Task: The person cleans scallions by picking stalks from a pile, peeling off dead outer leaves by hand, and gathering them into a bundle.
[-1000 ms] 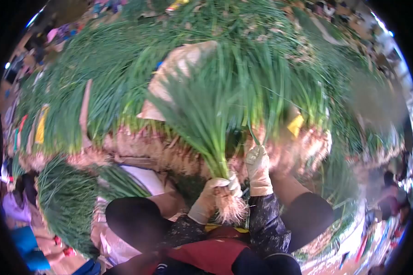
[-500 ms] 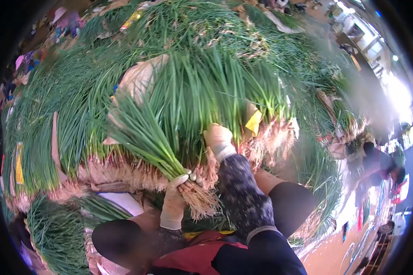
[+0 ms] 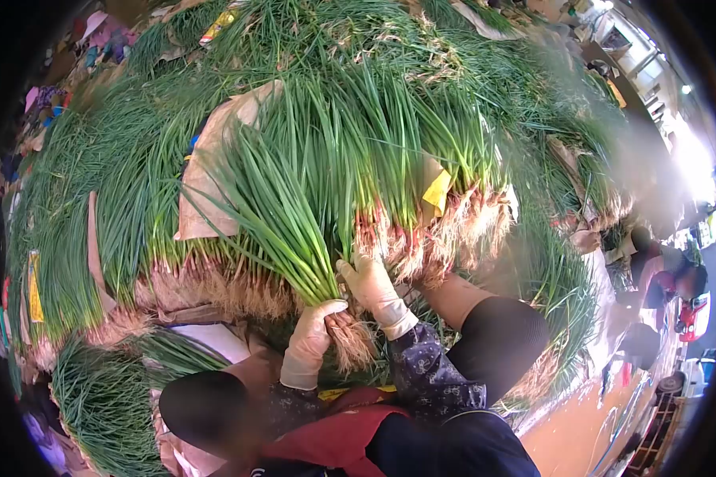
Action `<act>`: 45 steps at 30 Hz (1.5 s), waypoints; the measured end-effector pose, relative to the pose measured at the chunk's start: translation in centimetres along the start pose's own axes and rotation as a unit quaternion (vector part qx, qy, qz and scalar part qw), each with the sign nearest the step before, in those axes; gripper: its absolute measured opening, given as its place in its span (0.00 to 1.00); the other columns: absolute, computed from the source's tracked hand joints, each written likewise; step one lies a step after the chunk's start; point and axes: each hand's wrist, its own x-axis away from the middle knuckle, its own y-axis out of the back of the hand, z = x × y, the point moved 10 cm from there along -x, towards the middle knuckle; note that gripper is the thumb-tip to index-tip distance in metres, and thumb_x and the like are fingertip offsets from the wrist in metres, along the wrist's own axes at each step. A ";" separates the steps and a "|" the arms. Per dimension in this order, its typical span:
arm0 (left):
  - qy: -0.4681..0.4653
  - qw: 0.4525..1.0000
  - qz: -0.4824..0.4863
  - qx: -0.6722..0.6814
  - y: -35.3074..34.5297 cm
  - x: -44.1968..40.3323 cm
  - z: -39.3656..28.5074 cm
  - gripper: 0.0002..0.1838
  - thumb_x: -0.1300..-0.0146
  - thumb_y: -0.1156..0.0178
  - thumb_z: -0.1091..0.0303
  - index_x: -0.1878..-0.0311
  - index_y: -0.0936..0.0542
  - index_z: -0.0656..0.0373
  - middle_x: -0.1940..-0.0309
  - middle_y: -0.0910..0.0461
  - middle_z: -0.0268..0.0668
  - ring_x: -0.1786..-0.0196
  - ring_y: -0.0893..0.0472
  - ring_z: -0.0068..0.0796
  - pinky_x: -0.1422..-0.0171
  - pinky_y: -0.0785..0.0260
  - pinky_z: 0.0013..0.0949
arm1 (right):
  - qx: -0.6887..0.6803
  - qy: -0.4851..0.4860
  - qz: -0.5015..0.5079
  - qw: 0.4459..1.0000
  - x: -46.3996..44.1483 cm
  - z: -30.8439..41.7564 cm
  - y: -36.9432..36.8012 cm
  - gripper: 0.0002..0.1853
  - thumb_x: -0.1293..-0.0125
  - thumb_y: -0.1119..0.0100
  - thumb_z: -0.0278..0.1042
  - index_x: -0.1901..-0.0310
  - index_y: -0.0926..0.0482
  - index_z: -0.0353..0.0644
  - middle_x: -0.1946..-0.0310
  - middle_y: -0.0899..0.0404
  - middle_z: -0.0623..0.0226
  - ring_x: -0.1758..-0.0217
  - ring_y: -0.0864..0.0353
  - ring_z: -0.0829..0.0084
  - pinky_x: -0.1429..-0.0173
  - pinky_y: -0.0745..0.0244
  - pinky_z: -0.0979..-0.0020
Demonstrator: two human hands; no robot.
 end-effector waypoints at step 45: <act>-0.027 0.980 0.118 0.160 -0.7 -0.9 -1.4 0.16 0.42 0.43 0.72 0.51 0.21 0.69 0.65 0.16 0.46 0.66 0.17 0.34 0.52 0.20 0.35 | 0.275 -0.033 0.004 0.961 -4.9 2.9 7.6 0.13 0.35 0.36 0.41 0.62 0.15 0.38 0.73 0.17 0.57 0.68 0.15 0.72 0.63 0.20 0.68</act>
